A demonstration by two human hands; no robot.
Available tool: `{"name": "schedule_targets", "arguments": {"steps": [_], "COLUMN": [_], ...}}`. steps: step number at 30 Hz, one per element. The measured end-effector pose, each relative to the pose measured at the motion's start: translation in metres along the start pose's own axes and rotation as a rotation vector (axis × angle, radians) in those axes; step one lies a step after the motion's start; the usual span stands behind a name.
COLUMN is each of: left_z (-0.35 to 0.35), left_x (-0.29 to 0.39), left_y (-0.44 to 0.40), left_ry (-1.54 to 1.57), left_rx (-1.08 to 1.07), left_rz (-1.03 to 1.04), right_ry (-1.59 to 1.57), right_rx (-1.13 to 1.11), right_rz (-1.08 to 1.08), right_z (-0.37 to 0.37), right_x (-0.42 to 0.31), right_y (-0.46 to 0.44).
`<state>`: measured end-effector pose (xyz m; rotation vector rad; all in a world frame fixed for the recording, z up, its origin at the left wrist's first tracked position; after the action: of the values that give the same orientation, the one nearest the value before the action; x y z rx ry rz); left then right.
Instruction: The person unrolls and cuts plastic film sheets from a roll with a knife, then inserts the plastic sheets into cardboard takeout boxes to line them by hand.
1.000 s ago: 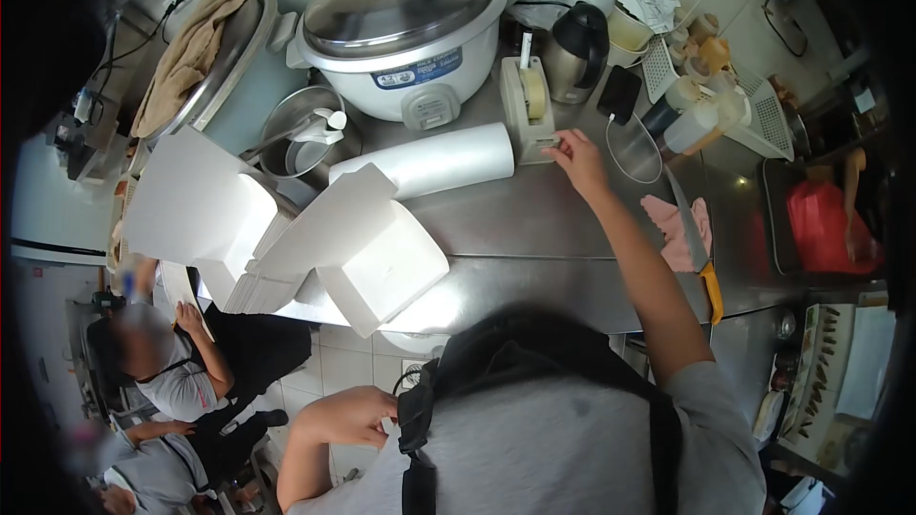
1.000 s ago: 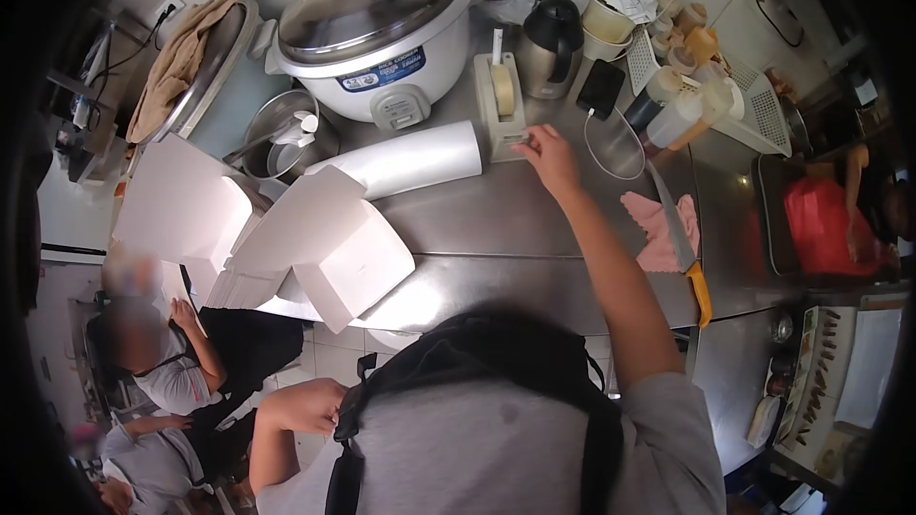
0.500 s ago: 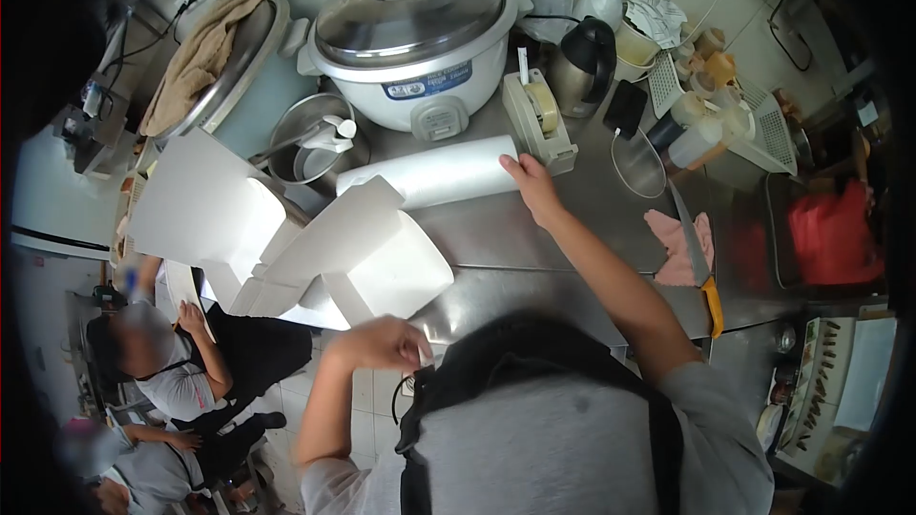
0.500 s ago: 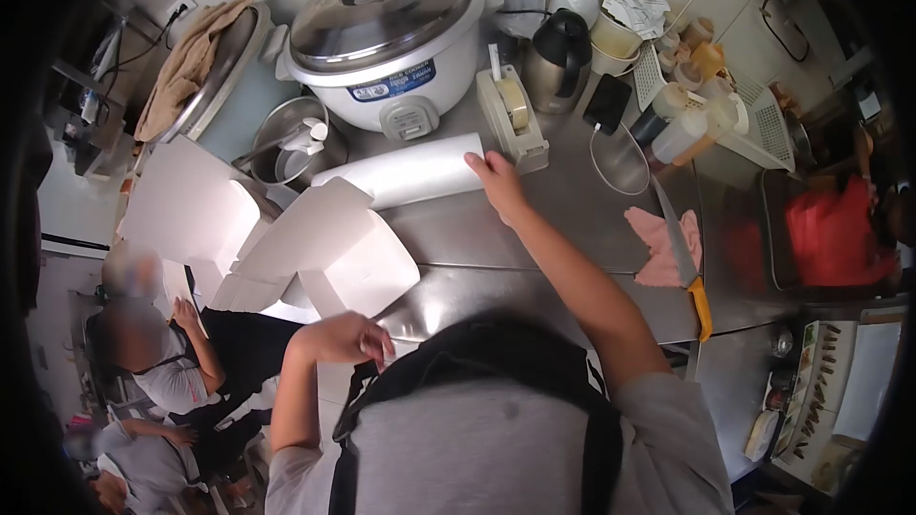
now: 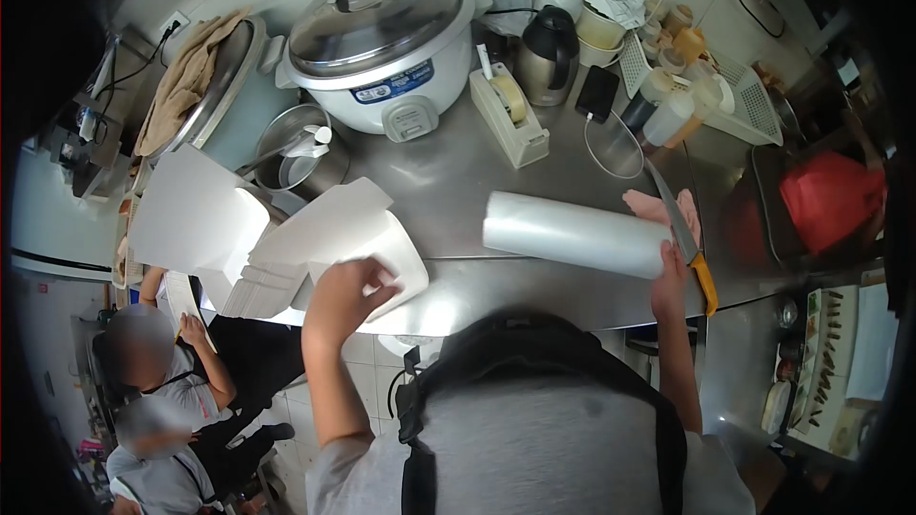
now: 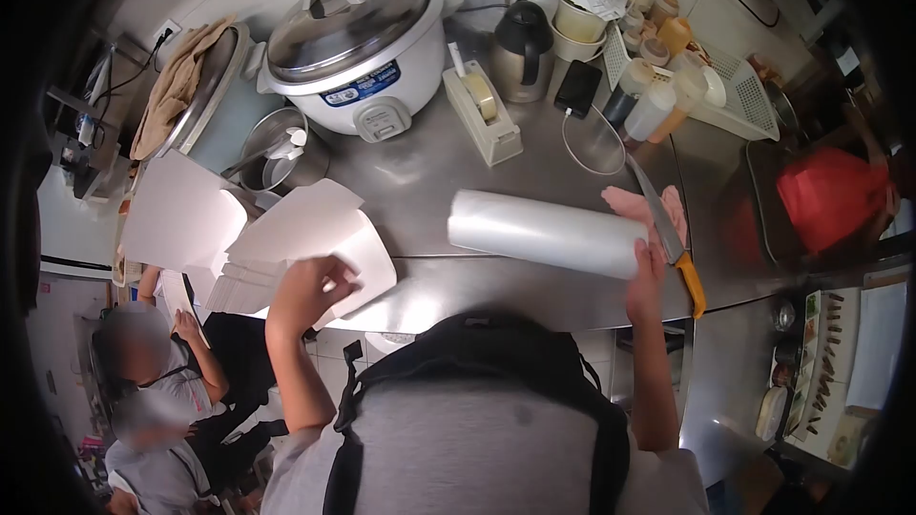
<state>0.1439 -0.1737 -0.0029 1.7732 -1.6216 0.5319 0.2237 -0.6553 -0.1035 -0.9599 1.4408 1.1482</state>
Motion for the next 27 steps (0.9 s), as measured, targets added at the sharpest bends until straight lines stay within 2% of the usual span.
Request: {"name": "schedule_targets", "arguments": {"steps": [1, 3, 5, 8, 13, 14, 15, 18, 20, 23, 24, 25, 26, 27], "left_z": [0.007, 0.037, 0.081, 0.144, 0.169, 0.165, 0.163, 0.144, 0.127, 0.069, 0.039, 0.007, -0.027, -0.057], "left_x": [0.029, 0.077, 0.081, 0.061, 0.06, 0.061, 0.044, -0.007, -0.034, -0.01, 0.021, 0.067, 0.112, 0.142], "left_y": [-0.018, -0.069, -0.138, -0.226, -0.273, -0.266, -0.261, -0.247, -0.236, -0.201, -0.18, -0.149, -0.102, -0.039], "left_ry": [0.026, 0.119, 0.116, 0.085, 0.147, 0.053, 0.102, 0.211, 0.241, 0.222, 0.422, 0.662, 0.732, 0.808], "left_rx": [0.007, 0.0, 0.139, 0.249, 0.274, 0.312, 0.328, 0.335, 0.278, 0.361, 0.333, 0.282, 0.266, 0.297], "left_rz": [0.101, 0.141, 0.305, 0.294, 0.239, 0.259, 0.233, 0.158, 0.102, 0.175, 0.19, 0.289, 0.371, 0.78], "right_ry": [-0.041, -0.125, -0.14, -0.13, -0.194, -0.211, -0.232, -0.131, -0.079, -0.11, -0.138, -0.041, 0.057, 0.155], "right_rx": [-0.002, -0.005, 0.061, 0.139, 0.15, 0.127, 0.102, 0.095, 0.086, 0.006, -0.027, -0.05, -0.069, -0.088], "right_rz": [0.012, 0.03, 0.101, 0.088, 0.146, 0.143, 0.142, -0.073, 0.004, 0.041, 0.037, 0.019, 0.013, 0.019], "right_z": [-0.018, -0.047, -0.065, -0.081, -0.069, -0.062, -0.055, -0.043, -0.038, -0.022, -0.016, -0.014, -0.015, -0.017], "right_x": [0.009, 0.038, 0.068, 0.073, 0.075, 0.066, 0.061, 0.047, 0.059, 0.073, 0.073, 0.072, 0.075, 0.079], "right_y": [0.004, 0.008, 0.014, 0.013, 0.007, 0.003, -0.002, -0.031, -0.056, -0.089, -0.103, -0.119, -0.13, -0.135]}}
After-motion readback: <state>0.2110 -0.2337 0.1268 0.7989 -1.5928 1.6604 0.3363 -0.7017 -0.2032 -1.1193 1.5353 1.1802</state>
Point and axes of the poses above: each hand's wrist, its own y-axis away from the middle knuckle, its own z-axis out of the palm, x = y × z, the point moved 7 cm from there along -y, towards the middle knuckle, and after that the axes turned 11 degrees about y, right-handed, at the moved point
